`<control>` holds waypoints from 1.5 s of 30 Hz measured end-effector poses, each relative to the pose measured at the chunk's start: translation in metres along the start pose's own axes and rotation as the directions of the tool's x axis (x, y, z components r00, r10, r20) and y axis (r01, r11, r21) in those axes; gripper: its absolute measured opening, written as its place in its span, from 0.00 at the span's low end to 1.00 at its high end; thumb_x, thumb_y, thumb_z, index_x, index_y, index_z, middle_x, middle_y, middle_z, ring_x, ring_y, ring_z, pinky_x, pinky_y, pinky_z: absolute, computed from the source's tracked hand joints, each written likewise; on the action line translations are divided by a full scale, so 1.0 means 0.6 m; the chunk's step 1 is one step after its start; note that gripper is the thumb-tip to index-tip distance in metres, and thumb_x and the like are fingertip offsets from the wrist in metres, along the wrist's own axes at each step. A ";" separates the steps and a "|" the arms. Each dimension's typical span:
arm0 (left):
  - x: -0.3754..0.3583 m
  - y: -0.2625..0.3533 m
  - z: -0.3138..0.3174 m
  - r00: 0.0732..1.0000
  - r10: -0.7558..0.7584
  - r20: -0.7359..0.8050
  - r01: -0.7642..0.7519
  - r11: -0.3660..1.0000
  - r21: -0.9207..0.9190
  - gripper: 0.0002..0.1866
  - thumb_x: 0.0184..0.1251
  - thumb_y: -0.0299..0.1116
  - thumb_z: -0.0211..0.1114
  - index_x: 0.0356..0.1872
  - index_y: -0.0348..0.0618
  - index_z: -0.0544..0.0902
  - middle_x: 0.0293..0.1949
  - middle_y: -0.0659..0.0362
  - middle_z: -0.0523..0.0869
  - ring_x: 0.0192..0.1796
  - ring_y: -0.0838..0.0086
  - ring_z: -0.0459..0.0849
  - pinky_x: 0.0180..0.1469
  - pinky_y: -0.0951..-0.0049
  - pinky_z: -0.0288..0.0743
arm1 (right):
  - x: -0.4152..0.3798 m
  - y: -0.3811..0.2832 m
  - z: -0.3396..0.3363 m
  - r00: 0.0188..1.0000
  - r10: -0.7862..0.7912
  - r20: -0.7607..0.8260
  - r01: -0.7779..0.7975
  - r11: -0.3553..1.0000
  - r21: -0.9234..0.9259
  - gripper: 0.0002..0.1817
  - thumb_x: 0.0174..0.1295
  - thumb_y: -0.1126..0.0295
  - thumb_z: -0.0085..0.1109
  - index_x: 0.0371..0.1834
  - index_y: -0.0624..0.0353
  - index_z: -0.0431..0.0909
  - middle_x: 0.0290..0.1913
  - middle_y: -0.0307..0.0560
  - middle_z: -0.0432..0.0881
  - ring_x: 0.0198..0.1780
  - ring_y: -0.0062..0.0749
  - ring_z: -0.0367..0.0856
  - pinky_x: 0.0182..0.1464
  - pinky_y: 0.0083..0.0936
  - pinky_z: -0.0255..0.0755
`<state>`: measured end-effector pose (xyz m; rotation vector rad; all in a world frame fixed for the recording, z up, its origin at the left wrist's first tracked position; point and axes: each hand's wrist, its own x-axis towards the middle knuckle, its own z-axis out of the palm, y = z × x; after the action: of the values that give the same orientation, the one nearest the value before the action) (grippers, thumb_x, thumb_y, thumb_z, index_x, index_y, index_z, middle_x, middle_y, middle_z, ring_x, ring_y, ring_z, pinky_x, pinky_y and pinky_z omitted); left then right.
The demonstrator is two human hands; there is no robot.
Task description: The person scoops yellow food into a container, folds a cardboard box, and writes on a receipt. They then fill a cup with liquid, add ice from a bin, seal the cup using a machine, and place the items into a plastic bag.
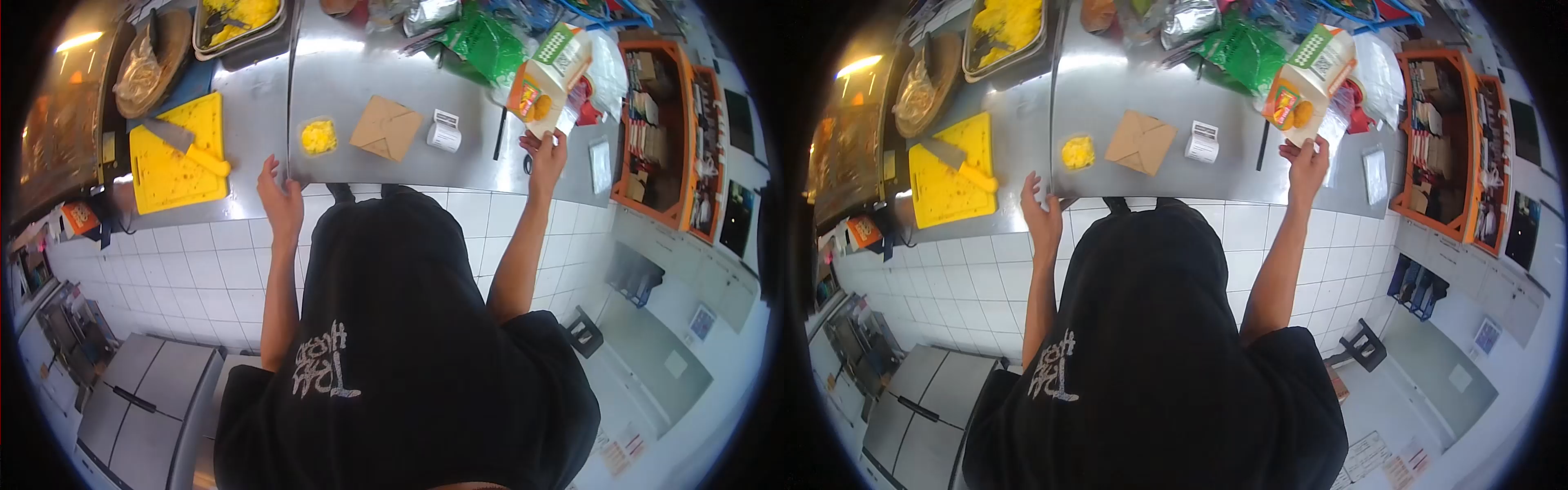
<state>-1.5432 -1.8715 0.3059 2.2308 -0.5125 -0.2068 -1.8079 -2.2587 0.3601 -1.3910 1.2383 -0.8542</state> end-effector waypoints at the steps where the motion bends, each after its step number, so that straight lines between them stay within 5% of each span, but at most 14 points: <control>1: -0.003 0.011 -0.002 1.000 0.012 0.006 -0.012 1.000 -0.004 0.31 0.60 0.20 0.59 0.68 0.37 0.68 0.58 0.48 0.77 0.60 0.57 0.74 0.63 0.60 0.67 | 0.005 -0.008 -0.024 0.999 -0.026 -0.023 0.025 0.999 -0.028 0.13 0.77 0.67 0.43 0.54 0.67 0.66 0.38 0.62 0.85 0.34 0.42 0.88 0.39 0.31 0.85; 4: -0.002 0.045 -0.003 0.999 0.029 0.040 -0.027 0.998 -0.055 0.19 0.66 0.23 0.60 0.58 0.39 0.77 0.44 0.57 0.81 0.44 0.75 0.80 0.43 0.74 0.73 | 0.014 -0.003 -0.080 0.996 -0.049 -0.077 0.043 0.996 -0.076 0.13 0.77 0.67 0.43 0.54 0.67 0.66 0.39 0.62 0.85 0.34 0.40 0.88 0.38 0.30 0.85; 6: -0.012 0.109 -0.003 0.978 -0.029 0.206 0.070 0.978 -0.196 0.18 0.67 0.24 0.60 0.58 0.40 0.77 0.44 0.57 0.81 0.43 0.76 0.80 0.43 0.74 0.74 | 0.004 -0.005 -0.096 0.993 -0.049 -0.109 0.036 0.992 -0.123 0.13 0.77 0.67 0.43 0.53 0.67 0.66 0.38 0.61 0.85 0.34 0.40 0.88 0.38 0.30 0.85; 9: -0.031 0.212 0.032 0.744 0.028 0.668 0.337 0.846 -0.412 0.19 0.71 0.32 0.62 0.61 0.44 0.75 0.50 0.54 0.82 0.49 0.73 0.81 0.49 0.71 0.76 | -0.005 0.017 -0.124 0.989 -0.016 -0.147 0.001 0.995 -0.096 0.13 0.77 0.67 0.43 0.53 0.67 0.66 0.37 0.60 0.84 0.33 0.40 0.88 0.38 0.30 0.84; 11: -0.048 0.263 0.086 0.677 0.195 0.709 0.189 0.886 -0.424 0.25 0.69 0.37 0.65 0.65 0.45 0.72 0.58 0.47 0.78 0.60 0.62 0.77 0.60 0.58 0.73 | -0.015 0.020 -0.133 0.984 -0.006 -0.176 -0.011 0.996 -0.093 0.13 0.77 0.67 0.43 0.53 0.67 0.67 0.36 0.60 0.84 0.34 0.40 0.88 0.38 0.30 0.85; 13: -0.055 0.269 0.174 0.719 0.414 0.558 -0.249 0.903 -0.350 0.29 0.68 0.41 0.65 0.67 0.47 0.70 0.64 0.42 0.72 0.67 0.49 0.69 0.67 0.48 0.65 | -0.023 0.019 -0.144 0.977 0.026 -0.214 -0.044 0.996 -0.081 0.13 0.77 0.67 0.43 0.53 0.67 0.67 0.37 0.61 0.84 0.34 0.41 0.88 0.38 0.31 0.85; 16: -0.048 0.295 0.260 0.804 0.340 0.488 -0.326 0.938 -0.117 0.27 0.66 0.42 0.65 0.65 0.48 0.73 0.63 0.41 0.71 0.66 0.42 0.66 0.67 0.44 0.62 | -0.027 0.015 -0.176 0.969 0.021 -0.246 -0.031 0.999 -0.034 0.12 0.75 0.68 0.42 0.52 0.68 0.67 0.35 0.61 0.84 0.30 0.39 0.88 0.34 0.29 0.84; 24: -0.013 0.285 0.365 0.764 0.265 0.589 -0.142 0.959 -0.247 0.18 0.67 0.29 0.62 0.57 0.47 0.78 0.53 0.45 0.79 0.56 0.48 0.78 0.58 0.54 0.72 | -0.053 0.009 -0.272 0.943 0.033 -0.332 -0.092 0.982 -0.163 0.12 0.76 0.67 0.43 0.51 0.67 0.67 0.37 0.61 0.85 0.32 0.38 0.88 0.35 0.29 0.84; 30: -0.013 0.255 0.387 0.769 0.377 0.517 -0.224 0.915 -0.334 0.22 0.66 0.23 0.61 0.62 0.44 0.75 0.55 0.45 0.79 0.58 0.49 0.79 0.61 0.58 0.72 | -0.047 0.048 -0.195 0.992 0.018 -0.126 -0.036 0.989 -0.145 0.12 0.76 0.71 0.39 0.52 0.66 0.71 0.29 0.50 0.85 0.28 0.29 0.87 0.32 0.26 0.81; 33: -0.013 0.250 0.390 0.821 0.203 0.533 -0.068 0.962 -0.263 0.26 0.65 0.22 0.62 0.65 0.41 0.71 0.55 0.44 0.79 0.59 0.48 0.78 0.66 0.58 0.68 | -0.042 0.075 -0.098 1.000 0.028 -0.014 -0.029 0.998 -0.052 0.12 0.76 0.71 0.41 0.54 0.66 0.70 0.28 0.50 0.84 0.27 0.31 0.87 0.31 0.27 0.81; 36: -0.016 0.261 0.376 0.845 0.156 0.512 -0.072 0.981 -0.179 0.31 0.64 0.22 0.63 0.69 0.39 0.65 0.54 0.47 0.79 0.53 0.53 0.82 0.56 0.59 0.78 | -0.048 0.077 -0.009 0.986 0.111 0.125 -0.099 0.990 -0.096 0.10 0.76 0.70 0.44 0.50 0.64 0.71 0.29 0.52 0.85 0.27 0.30 0.87 0.31 0.28 0.80; 39: -0.019 0.299 0.359 0.837 -0.173 0.520 0.294 0.943 -0.159 0.35 0.63 0.23 0.65 0.71 0.38 0.60 0.52 0.49 0.78 0.44 0.59 0.86 0.35 0.66 0.85 | -0.049 0.103 0.053 0.977 0.021 0.214 0.043 0.955 -0.294 0.10 0.74 0.69 0.48 0.51 0.62 0.72 0.28 0.55 0.85 0.28 0.37 0.87 0.32 0.34 0.79; 40: -0.019 0.290 0.367 0.850 -0.181 0.495 0.310 0.931 -0.191 0.36 0.62 0.23 0.66 0.71 0.38 0.59 0.52 0.49 0.78 0.40 0.62 0.86 0.28 0.69 0.83 | -0.053 0.108 0.058 0.972 -0.040 0.231 0.106 0.954 -0.281 0.12 0.70 0.68 0.51 0.51 0.63 0.71 0.29 0.66 0.82 0.35 0.66 0.82 0.38 0.52 0.74; 45: -0.032 0.297 0.365 0.758 -0.397 0.517 0.588 0.759 -0.278 0.39 0.64 0.33 0.70 0.70 0.39 0.56 0.52 0.50 0.76 0.41 0.67 0.85 0.25 0.73 0.81 | -0.039 0.119 0.061 0.950 0.080 0.301 -0.004 0.970 -0.243 0.14 0.69 0.66 0.54 0.53 0.61 0.72 0.28 0.62 0.84 0.32 0.59 0.85 0.36 0.48 0.76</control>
<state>-1.6810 -2.1184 0.2979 1.8278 -0.0438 -1.0255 -1.7944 -2.2220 0.2863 -1.6145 1.1481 -0.4429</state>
